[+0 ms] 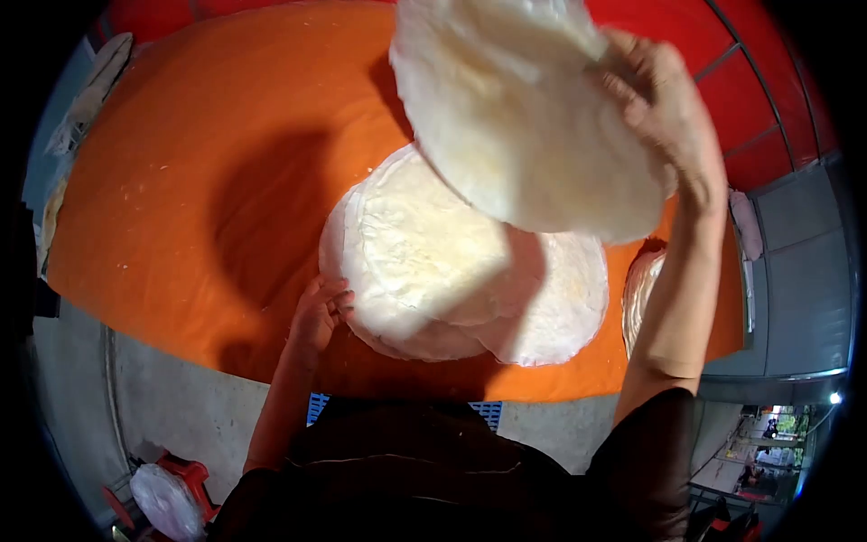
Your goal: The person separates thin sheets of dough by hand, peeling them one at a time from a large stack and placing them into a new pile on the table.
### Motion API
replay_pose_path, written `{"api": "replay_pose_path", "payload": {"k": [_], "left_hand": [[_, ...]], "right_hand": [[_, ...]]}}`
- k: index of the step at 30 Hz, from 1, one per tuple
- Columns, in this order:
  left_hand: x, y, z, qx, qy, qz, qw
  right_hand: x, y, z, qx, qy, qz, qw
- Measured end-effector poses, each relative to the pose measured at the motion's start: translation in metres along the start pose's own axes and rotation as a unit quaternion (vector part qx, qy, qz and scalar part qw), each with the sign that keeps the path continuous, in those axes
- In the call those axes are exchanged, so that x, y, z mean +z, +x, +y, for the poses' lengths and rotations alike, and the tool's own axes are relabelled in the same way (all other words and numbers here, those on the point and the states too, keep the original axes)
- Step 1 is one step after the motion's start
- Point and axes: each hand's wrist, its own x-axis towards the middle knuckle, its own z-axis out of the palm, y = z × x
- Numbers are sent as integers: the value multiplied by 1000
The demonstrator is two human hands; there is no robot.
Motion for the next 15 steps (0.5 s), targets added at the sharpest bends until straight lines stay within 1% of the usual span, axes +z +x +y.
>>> {"api": "replay_pose_path", "payload": {"k": [3,4,5,6,8,9,10,11,12,13,14,15], "left_hand": [[25,10,-7,147,108,1,983],[33,16,-9,113,79,13,990],[40,24,-11,78,50,25,995],[45,33,-13,45,19,39,998],[40,52,-13,38,4,35,999],[39,57,-12,34,-4,33,999],[42,55,-7,0,81,13,997],[49,49,2,-33,166,-6,986],[55,47,7,-67,249,-26,966],[61,50,7,-120,216,-50,968],[63,50,3,-84,124,-70,986],[63,50,-3,-48,31,-89,994]], "right_hand": [[1,-12,4,152,116,-71,979],[26,-19,0,68,-36,-105,991],[51,-25,-5,-27,-216,-113,969],[76,-32,-10,-114,-363,-92,920],[141,-57,40,-82,-254,-114,957],[166,-75,51,-84,-228,-129,961],[184,-84,68,31,-229,-303,924],[195,-98,79,-22,-227,-310,923],[210,-112,92,-14,-191,-309,931],[214,-119,83,16,-207,-312,927],[220,-127,74,45,-222,-316,921],[231,-142,73,-41,-221,-191,955]]}}
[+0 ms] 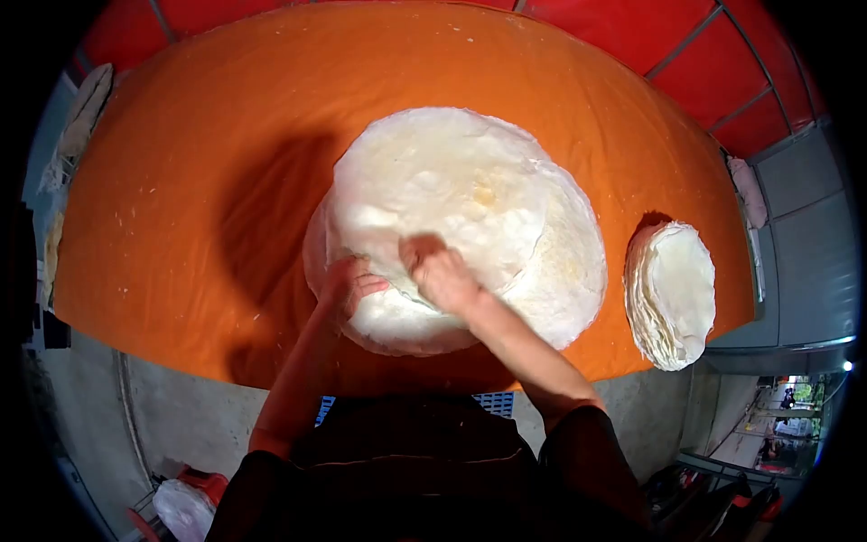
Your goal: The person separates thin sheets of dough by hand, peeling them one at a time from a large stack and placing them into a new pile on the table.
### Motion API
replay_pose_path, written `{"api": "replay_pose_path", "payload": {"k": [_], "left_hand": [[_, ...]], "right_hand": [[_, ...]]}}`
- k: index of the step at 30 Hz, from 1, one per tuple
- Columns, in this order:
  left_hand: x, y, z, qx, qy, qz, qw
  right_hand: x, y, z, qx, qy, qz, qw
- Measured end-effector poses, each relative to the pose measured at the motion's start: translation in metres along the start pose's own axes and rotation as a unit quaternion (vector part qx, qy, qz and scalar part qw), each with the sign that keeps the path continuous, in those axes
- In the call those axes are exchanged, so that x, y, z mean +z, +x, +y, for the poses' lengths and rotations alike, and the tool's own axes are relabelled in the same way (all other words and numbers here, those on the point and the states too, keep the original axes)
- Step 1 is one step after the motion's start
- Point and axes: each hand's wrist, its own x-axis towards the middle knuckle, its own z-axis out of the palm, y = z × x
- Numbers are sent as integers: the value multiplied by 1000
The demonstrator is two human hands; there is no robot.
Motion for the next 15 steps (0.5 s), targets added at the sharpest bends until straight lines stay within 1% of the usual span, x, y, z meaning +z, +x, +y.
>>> {"api": "replay_pose_path", "payload": {"k": [1,2,4,5,6,7,9,10,11,12,13,15], "left_hand": [[2,2,-2,45,-86,-24,995],[6,1,0,49,-85,-21,995],[15,-3,6,62,-87,-13,994],[13,2,3,76,-113,-30,990],[6,8,-4,88,-137,-47,986],[1,13,-10,99,-160,-66,980],[-1,17,-17,109,-177,-73,975],[1,19,-18,118,-186,-75,972],[8,14,-12,117,-175,-13,977],[20,3,-3,114,-163,50,979],[26,-4,0,108,-149,113,976],[24,-7,-2,122,7,152,981]], "right_hand": [[18,-11,-4,-51,-14,147,988],[29,-22,-7,1,9,81,997],[30,-38,-2,36,59,97,993],[30,-42,1,52,86,104,990],[19,-44,-1,36,56,110,992],[20,-44,-4,42,45,116,991],[20,-39,-6,54,16,130,990],[26,-35,4,85,76,105,988],[-21,-11,3,223,63,-246,941],[-19,-16,29,69,131,24,989],[-53,-8,42,107,176,40,978],[-121,9,67,179,267,83,943]]}}
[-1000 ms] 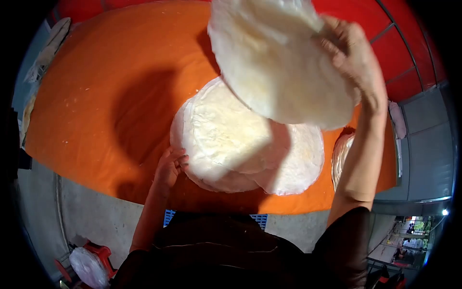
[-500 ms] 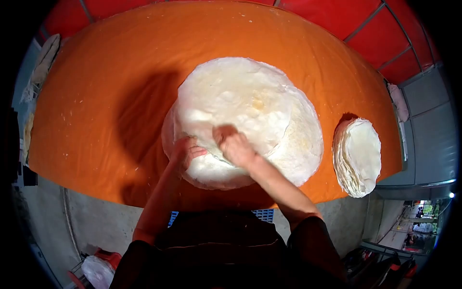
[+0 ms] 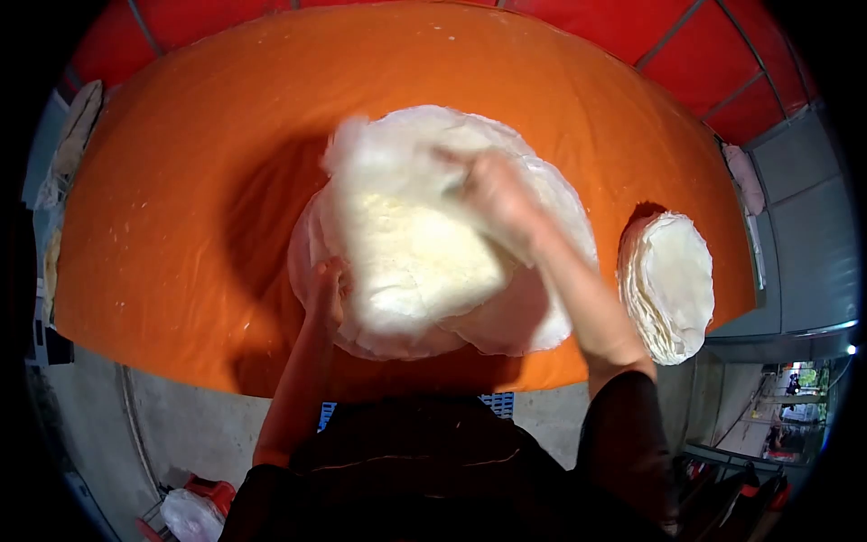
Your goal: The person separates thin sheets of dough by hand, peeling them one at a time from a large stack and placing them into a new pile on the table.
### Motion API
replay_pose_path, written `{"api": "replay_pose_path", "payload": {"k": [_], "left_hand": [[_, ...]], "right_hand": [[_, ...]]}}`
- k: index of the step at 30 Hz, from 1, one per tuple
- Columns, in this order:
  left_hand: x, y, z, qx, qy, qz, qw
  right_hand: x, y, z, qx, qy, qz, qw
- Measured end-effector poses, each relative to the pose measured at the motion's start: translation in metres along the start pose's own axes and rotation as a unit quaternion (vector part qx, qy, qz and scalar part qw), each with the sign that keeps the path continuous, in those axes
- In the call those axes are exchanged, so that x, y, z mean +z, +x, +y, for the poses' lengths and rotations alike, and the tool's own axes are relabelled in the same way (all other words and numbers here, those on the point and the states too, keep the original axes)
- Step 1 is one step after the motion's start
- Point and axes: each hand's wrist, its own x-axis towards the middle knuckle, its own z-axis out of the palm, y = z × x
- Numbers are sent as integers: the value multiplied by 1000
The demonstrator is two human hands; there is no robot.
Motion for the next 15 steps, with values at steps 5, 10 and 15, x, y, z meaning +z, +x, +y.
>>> {"api": "replay_pose_path", "payload": {"k": [5,10,15], "left_hand": [[-6,17,-13,25,39,12,999],[3,9,-15,233,238,37,942],[-4,8,-52,212,291,41,932]], "right_hand": [[-107,51,-18,-171,-320,133,922],[-52,11,-18,-271,-338,106,895],[39,0,69,-94,-165,-142,971]]}}
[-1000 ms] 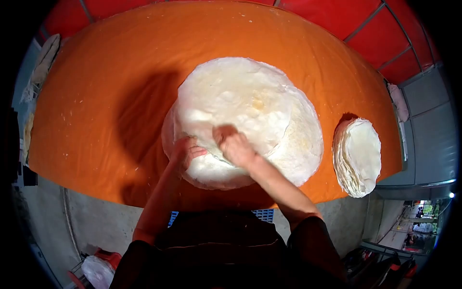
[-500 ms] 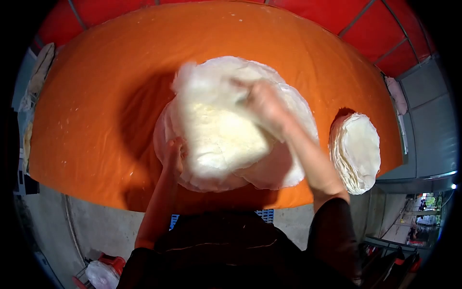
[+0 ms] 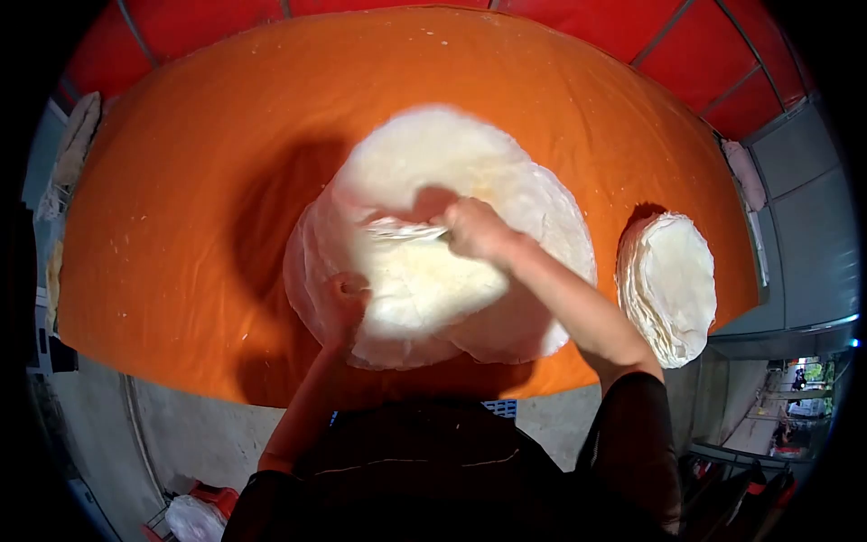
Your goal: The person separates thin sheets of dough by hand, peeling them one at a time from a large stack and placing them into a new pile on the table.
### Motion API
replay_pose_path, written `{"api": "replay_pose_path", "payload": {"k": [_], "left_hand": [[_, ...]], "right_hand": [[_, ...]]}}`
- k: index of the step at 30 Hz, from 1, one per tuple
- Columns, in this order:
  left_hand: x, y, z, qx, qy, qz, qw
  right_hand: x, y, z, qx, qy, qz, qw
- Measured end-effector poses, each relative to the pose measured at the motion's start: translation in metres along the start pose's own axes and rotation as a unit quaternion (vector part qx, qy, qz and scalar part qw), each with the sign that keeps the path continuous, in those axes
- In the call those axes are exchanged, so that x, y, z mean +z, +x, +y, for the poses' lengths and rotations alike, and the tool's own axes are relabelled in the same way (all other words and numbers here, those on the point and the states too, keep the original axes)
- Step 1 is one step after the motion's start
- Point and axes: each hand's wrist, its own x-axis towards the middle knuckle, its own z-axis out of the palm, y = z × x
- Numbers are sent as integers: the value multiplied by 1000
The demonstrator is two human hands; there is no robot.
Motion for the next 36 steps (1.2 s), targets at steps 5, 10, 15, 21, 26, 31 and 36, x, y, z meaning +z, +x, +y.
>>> {"api": "replay_pose_path", "payload": {"k": [5,10,15,21,26,31,36], "left_hand": [[-18,11,10,-135,-117,-3,984],[-22,21,33,-184,-121,2,976],[-28,14,22,-233,-197,-21,952],[-20,0,15,-237,-234,-13,943],[-21,-6,19,-148,-280,-18,948],[-12,-2,35,-187,-383,-49,903],[-6,7,50,-140,-489,-101,855]], "right_hand": [[-160,45,36,53,23,129,990],[-242,40,-25,-42,10,278,960],[-151,25,-50,-48,-215,223,950],[16,29,-40,1,-53,-25,998],[-2,14,-79,71,-126,-55,988],[117,-18,-93,-78,-196,180,961],[79,1,-65,55,51,98,992]]}}
